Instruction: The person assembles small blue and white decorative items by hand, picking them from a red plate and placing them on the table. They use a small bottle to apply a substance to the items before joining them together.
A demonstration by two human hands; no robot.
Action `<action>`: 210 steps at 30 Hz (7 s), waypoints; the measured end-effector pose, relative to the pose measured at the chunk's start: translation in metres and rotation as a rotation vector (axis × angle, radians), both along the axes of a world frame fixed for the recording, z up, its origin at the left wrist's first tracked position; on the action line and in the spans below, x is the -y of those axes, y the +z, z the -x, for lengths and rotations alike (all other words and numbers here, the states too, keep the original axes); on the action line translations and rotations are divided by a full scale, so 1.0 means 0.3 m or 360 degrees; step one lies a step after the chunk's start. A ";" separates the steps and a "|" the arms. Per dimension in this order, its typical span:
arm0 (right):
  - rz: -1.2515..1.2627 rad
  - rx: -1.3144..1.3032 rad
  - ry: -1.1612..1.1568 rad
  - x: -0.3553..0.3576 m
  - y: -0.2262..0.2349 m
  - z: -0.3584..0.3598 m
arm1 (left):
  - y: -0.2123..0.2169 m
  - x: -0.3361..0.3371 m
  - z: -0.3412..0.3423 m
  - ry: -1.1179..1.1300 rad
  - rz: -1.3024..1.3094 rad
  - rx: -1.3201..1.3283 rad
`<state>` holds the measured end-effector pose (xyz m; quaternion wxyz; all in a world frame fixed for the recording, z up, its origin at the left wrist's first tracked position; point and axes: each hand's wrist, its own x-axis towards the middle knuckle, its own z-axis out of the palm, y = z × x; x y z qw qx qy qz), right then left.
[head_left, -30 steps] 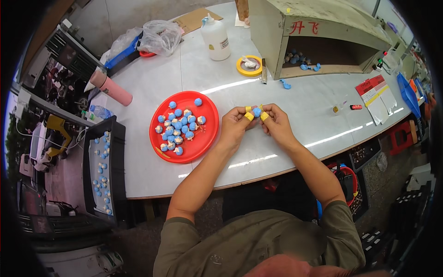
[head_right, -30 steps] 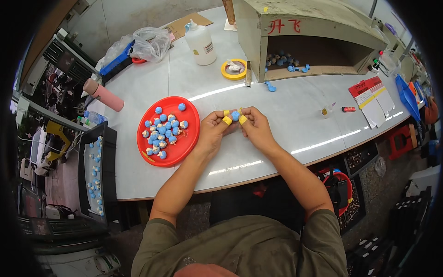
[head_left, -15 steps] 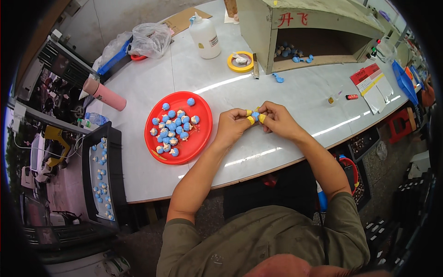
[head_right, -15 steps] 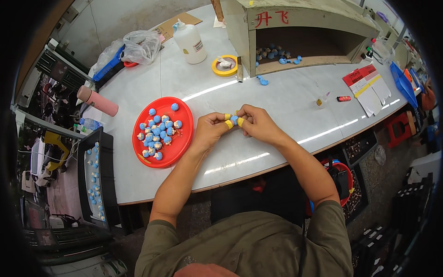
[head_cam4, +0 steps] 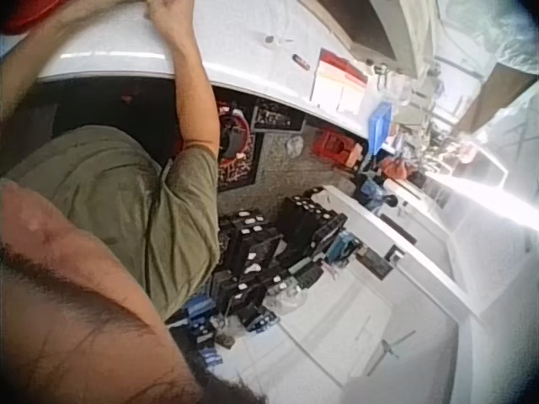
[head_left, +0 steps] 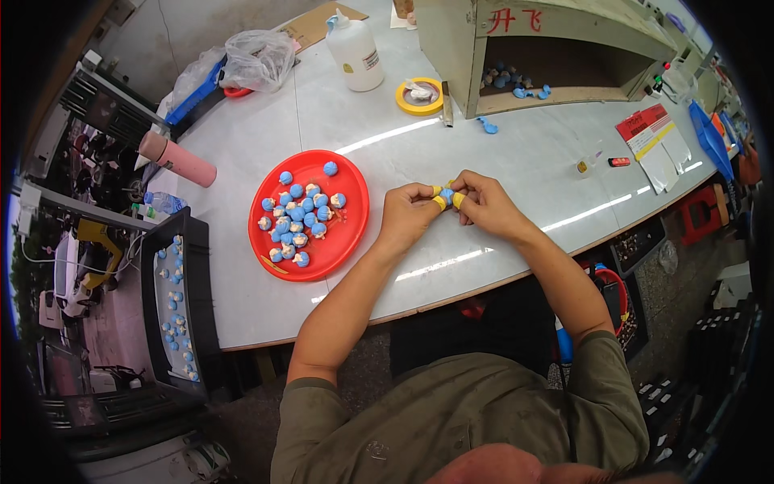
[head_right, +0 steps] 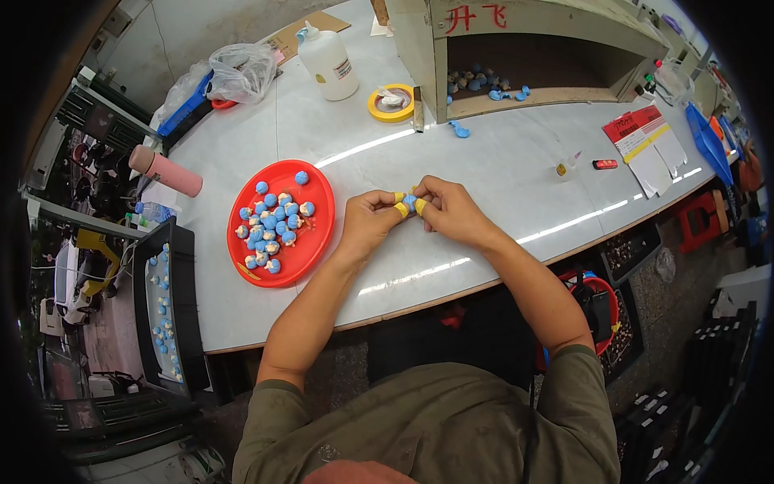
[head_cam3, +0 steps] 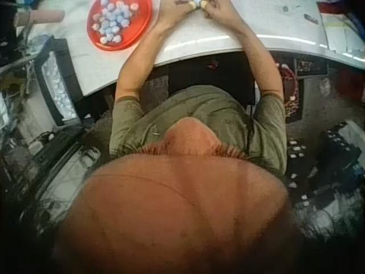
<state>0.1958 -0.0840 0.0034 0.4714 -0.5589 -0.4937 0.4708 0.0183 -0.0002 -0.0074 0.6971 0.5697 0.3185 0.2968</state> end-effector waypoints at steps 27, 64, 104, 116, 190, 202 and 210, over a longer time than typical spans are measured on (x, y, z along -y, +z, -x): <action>0.0028 -0.0146 -0.0058 -0.001 -0.001 0.000 | -0.005 -0.013 0.013 -0.0019 0.0113 0.0008; -0.0001 -0.0011 0.0005 0.004 0.007 0.006 | 0.010 -0.006 0.011 -0.0020 0.0020 -0.0138; -0.0397 0.0353 -0.0138 0.151 -0.058 -0.035 | 0.102 0.273 0.686 0.0795 -0.2396 -0.1118; -0.0739 0.1804 -0.0477 0.382 -0.064 -0.059 | -0.077 0.321 0.777 0.0997 -0.2434 -0.1355; -0.0063 0.1547 0.0224 1.090 -0.529 0.241 | -0.870 0.971 1.036 0.1219 0.0910 -0.0307; 0.0359 0.1579 -0.0478 0.978 -0.683 0.076 | -0.587 0.948 0.748 0.0396 -0.0776 -0.1689; 0.0435 0.1637 -0.0111 0.880 -0.624 0.207 | -0.647 0.960 0.680 0.0407 -0.0515 -0.1709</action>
